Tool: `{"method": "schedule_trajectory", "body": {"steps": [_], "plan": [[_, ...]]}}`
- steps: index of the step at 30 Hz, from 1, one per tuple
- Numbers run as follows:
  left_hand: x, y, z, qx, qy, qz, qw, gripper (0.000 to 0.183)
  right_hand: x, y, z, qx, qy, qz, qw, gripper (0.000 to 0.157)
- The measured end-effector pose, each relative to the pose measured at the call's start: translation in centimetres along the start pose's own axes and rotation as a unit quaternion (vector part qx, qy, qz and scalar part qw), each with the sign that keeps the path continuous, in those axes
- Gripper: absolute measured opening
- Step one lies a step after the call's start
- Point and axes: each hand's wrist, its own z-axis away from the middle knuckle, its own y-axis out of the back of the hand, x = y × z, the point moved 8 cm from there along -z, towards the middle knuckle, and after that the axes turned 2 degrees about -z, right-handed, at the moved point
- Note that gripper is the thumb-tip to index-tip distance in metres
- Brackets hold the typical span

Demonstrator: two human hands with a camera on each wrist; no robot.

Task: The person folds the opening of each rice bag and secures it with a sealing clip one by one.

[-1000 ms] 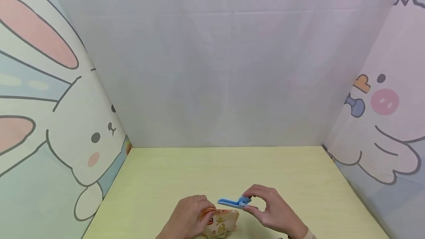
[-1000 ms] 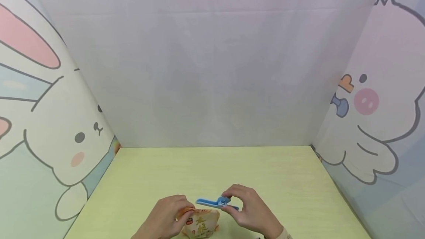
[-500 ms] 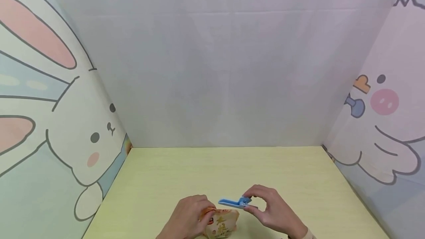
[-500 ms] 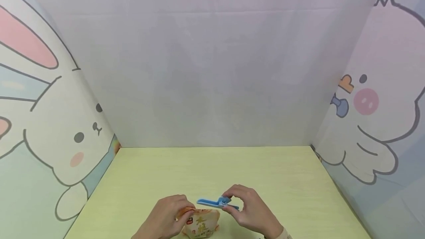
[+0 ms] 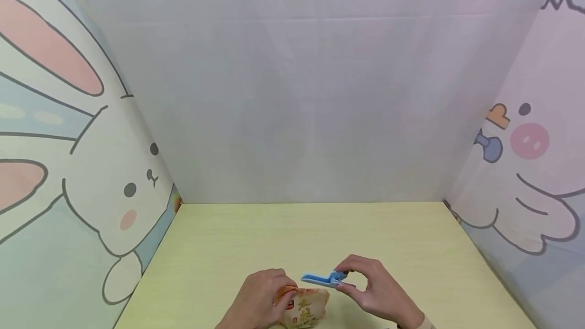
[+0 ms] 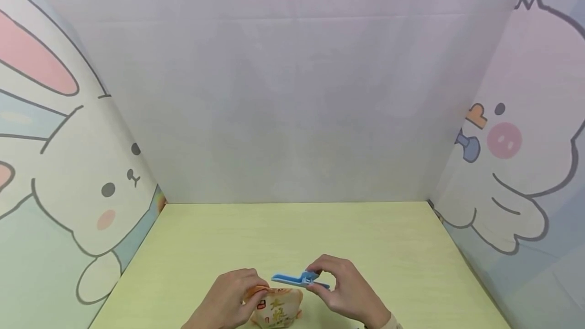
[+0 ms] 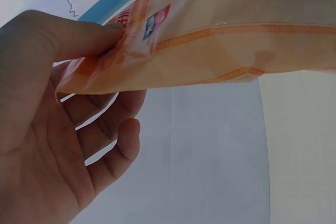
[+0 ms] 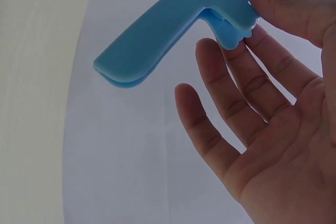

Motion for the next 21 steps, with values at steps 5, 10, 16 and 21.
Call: {"method": "schedule_trajectory", "body": {"steps": [5,10,16,21], "plan": [[-0.04,-0.06,-0.02,-0.008,0.007,-0.002,0.9999,0.009,0.04,-0.08,0.08,-0.002,-0.005,0.0,1.0,0.019],[0.05,0.11,-0.01,0.0,0.003,0.003,1.0,0.008,0.07,-0.14,0.15,-0.003,-0.002,0.001,1.0,0.02],[0.17,0.28,0.11,0.014,-0.007,0.005,0.9999,0.007,0.04,-0.15,0.12,-0.001,0.0,0.003,1.0,0.022],[0.03,0.16,0.1,0.006,0.001,0.007,1.0,0.008,0.11,-0.21,0.02,-0.003,-0.007,0.005,1.0,0.022]]}}
